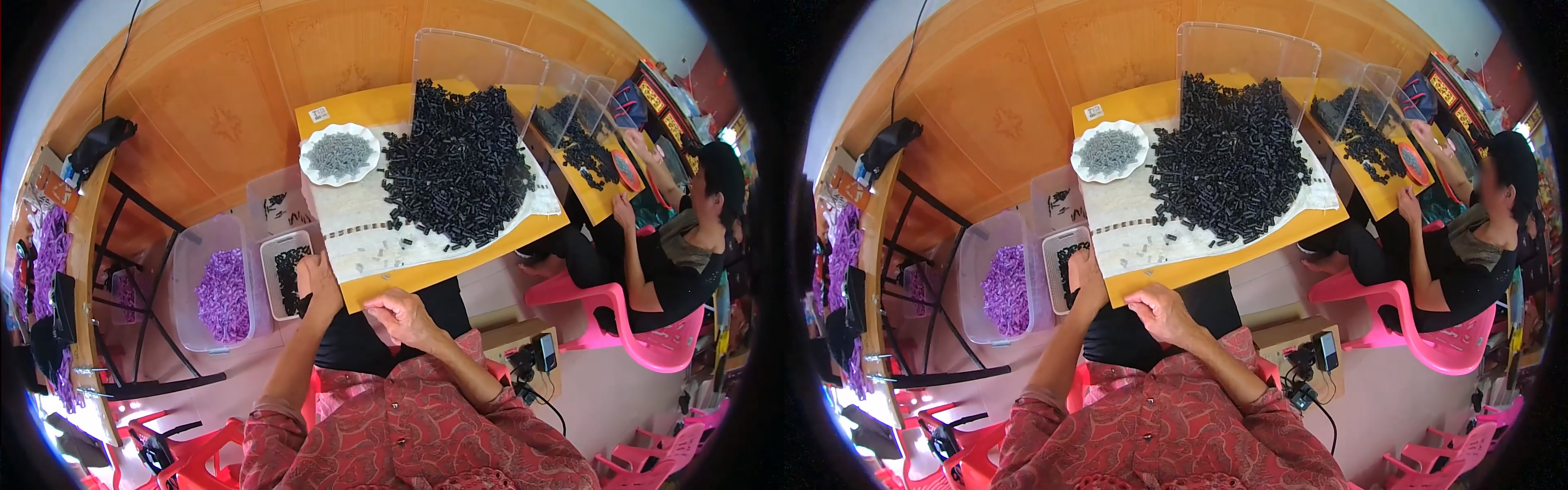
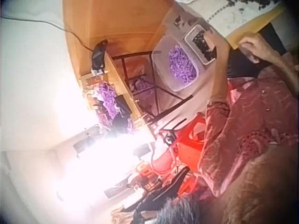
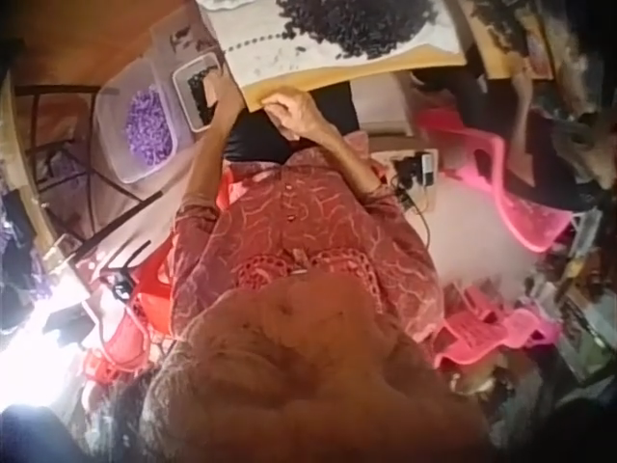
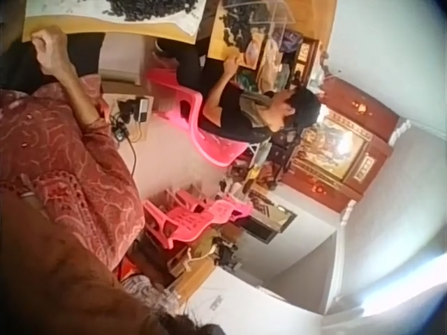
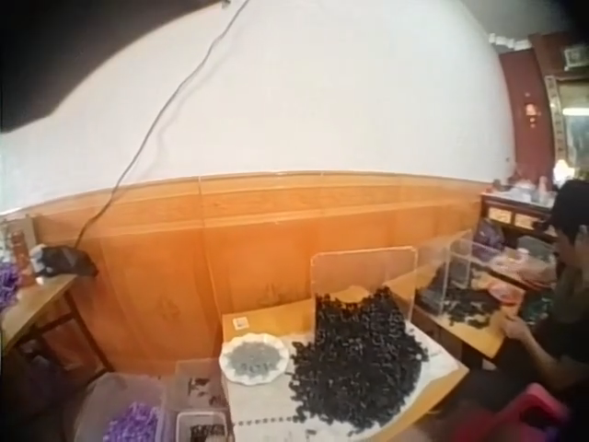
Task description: Assembling small components by placing silver rings onto black plastic parts.
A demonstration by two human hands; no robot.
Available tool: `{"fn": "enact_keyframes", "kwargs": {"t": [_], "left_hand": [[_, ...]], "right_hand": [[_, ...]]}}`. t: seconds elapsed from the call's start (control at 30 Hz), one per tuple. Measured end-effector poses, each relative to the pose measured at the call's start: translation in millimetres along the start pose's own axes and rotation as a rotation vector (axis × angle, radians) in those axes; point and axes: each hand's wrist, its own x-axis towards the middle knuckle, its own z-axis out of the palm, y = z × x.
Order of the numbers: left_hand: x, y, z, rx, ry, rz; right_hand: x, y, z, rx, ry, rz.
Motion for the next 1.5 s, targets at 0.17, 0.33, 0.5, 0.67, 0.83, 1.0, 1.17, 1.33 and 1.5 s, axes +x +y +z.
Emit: {"fn": "enact_keyframes", "kwargs": {"t": [0.17, 0.33, 0.5, 0.67, 0.83, 1.0, 1.17, 1.33, 1.5], "left_hand": [[-9, -8, 18, -0.379, -0.008, -0.181], [-16, -18, 29, -0.112, -0.039, -0.046], [-7, 3, -7, 0.074, -0.127, -0.069], [-11, -3, -10, 0.241, 0.116, -0.138], [-10, 6, -17, 0.178, -0.066, -0.089], [-10, 12, -22, 0.219, -0.066, -0.086], [-12, 9, -25, 0.205, -0.092, -0.112], [-8, 12, -34, 0.173, -0.086, -0.124], [-7, 10, -31, 0.185, -0.065, -0.110]], "right_hand": [[1, 2, -6, -0.001, -0.001, 0.017], [2, -2, -13, -0.037, 0.008, 0.076], [3, 8, -33, -0.116, 0.129, 0.187], [20, 28, -56, -0.275, 0.323, 0.147], [53, 42, -79, -0.530, 0.337, 0.052], [77, 61, -80, -0.891, 0.301, 0.009], [86, 67, -77, -0.654, 0.201, 0.015], [81, 63, -85, -0.319, 0.421, 0.182], [64, 64, -91, -0.359, 0.469, 0.192]]}}
